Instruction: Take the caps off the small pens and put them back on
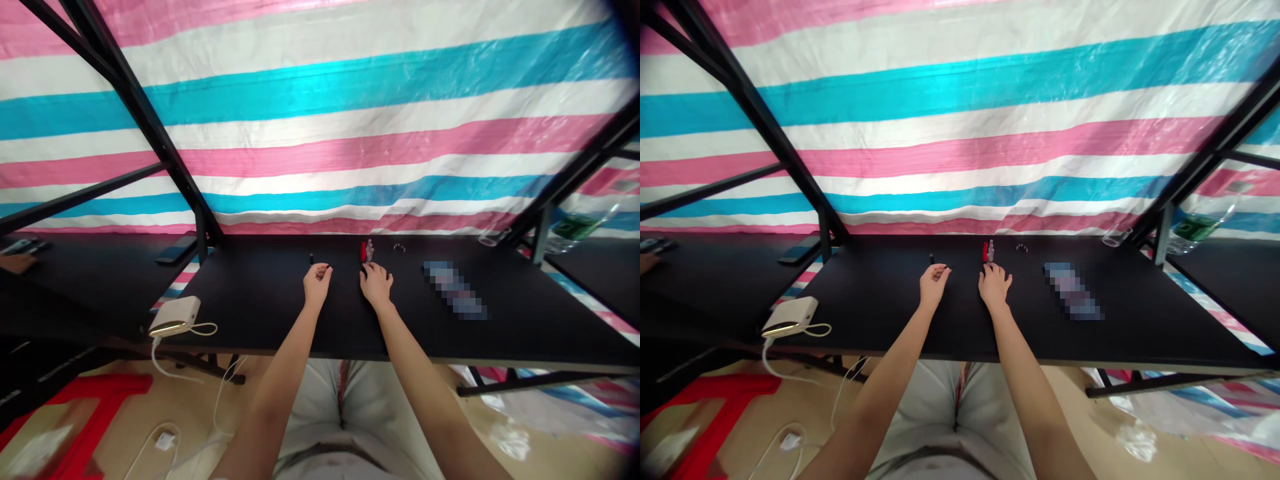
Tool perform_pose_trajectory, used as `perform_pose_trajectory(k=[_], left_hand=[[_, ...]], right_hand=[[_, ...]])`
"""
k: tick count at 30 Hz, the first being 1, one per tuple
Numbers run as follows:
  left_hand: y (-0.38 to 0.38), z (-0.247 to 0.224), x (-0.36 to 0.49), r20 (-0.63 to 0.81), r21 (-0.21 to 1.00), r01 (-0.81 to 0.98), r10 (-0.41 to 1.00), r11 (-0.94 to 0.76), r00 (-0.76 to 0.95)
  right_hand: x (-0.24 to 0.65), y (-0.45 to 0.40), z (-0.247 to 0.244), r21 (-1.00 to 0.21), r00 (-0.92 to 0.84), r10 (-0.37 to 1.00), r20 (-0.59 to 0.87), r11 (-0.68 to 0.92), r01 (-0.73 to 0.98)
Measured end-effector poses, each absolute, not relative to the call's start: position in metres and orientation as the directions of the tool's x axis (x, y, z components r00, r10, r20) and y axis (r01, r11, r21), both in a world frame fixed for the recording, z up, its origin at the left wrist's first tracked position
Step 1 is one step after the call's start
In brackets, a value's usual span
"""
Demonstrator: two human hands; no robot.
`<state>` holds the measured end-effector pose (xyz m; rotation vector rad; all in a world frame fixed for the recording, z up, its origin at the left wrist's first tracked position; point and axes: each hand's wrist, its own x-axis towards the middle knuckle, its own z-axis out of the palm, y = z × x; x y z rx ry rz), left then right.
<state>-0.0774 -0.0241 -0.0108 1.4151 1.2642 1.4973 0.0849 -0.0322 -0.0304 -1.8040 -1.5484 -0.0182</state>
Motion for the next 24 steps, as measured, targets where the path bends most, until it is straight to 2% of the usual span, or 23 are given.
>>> perform_pose_trajectory(k=[4, 7, 11, 24], left_hand=[[-0.025, -0.007, -0.077, 0.265, 0.964, 0.025, 0.951, -0.264, -0.160], [-0.028, -0.004, -0.075, 0.261, 0.963, -0.021, 0.952, -0.268, -0.159], [-0.030, -0.001, -0.074, 0.255, 0.963, -0.048, 0.952, -0.267, -0.168], [-0.031, 0.003, -0.077, 0.217, 0.969, -0.072, 0.951, -0.237, -0.219]], right_hand=[[0.077, -0.034, -0.021, -0.490, 0.084, 0.846, 0.526, 0.221, 0.843], [0.073, -0.035, -0.013, -0.508, 0.042, 0.812, 0.582, 0.322, 0.799], [0.071, -0.037, -0.009, -0.527, 0.045, 0.783, 0.620, 0.373, 0.764], [0.071, -0.034, -0.016, -0.527, -0.085, 0.824, 0.560, 0.433, 0.731]])
